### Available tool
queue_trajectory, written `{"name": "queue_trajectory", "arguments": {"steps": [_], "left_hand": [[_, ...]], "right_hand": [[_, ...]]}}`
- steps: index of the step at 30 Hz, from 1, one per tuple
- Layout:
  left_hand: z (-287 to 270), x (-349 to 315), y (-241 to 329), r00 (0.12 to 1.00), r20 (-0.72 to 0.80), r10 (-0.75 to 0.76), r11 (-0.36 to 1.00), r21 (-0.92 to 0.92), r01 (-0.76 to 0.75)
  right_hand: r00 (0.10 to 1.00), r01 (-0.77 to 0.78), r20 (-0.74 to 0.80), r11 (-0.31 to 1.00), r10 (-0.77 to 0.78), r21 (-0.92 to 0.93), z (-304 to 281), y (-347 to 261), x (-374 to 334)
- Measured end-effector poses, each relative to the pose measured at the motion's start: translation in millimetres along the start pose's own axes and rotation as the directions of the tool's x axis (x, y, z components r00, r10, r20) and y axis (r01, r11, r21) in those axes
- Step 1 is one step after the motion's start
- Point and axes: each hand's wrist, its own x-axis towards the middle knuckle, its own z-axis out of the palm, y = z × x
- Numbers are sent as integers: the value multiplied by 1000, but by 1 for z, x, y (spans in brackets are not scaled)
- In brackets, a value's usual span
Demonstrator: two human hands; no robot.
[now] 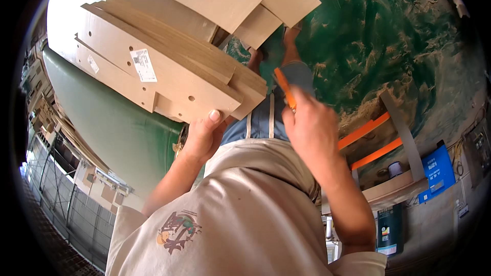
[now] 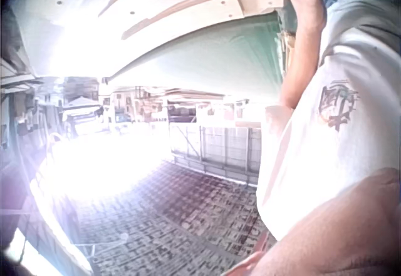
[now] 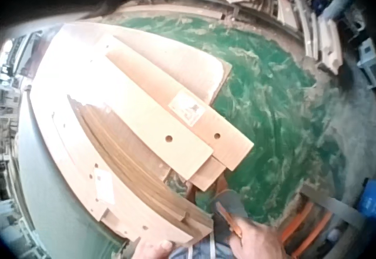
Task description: The person feeds wooden panels into an industrial machine and uses a handheld orange scraper to clean the edges of the panels on a work table.
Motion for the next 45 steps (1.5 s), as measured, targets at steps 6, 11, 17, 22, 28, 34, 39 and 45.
{"name": "queue_trajectory", "arguments": {"steps": [6, 11, 17, 22, 28, 34, 39, 45], "left_hand": [[-6, -24, 25, 982, -188, -17, 918, 386, 90], [-1, -37, 50, 922, -289, 259, 829, 556, -58], [10, -27, 66, 914, -297, 275, 782, 623, -33], [14, -30, 68, 940, -273, 206, 816, 578, -11], [27, -38, 44, 966, -234, 109, 884, 467, 13], [28, -42, 28, 970, -224, 97, 913, 409, 3], [18, -41, 33, 961, -245, 129, 922, 387, -25], [22, -36, 36, 943, -303, 138, 914, 405, -4]], "right_hand": [[1000, 27, -6, 1000, -27, -14, -27, -13, -11], [979, 188, -62, 979, -192, -76, -47, -44, -11], [960, 275, 7, 936, -280, -220, -37, -67, 7], [965, 258, 96, 947, -244, -189, -43, -58, 4], [970, 238, 81, 961, -228, -142, -50, -32, -16], [987, 159, 30, 986, -157, -58, -54, -13, -29], [994, 99, 38, 995, -99, -17, -49, -12, -37], [996, 78, 42, 995, -75, -62, -36, -27, -42]]}}
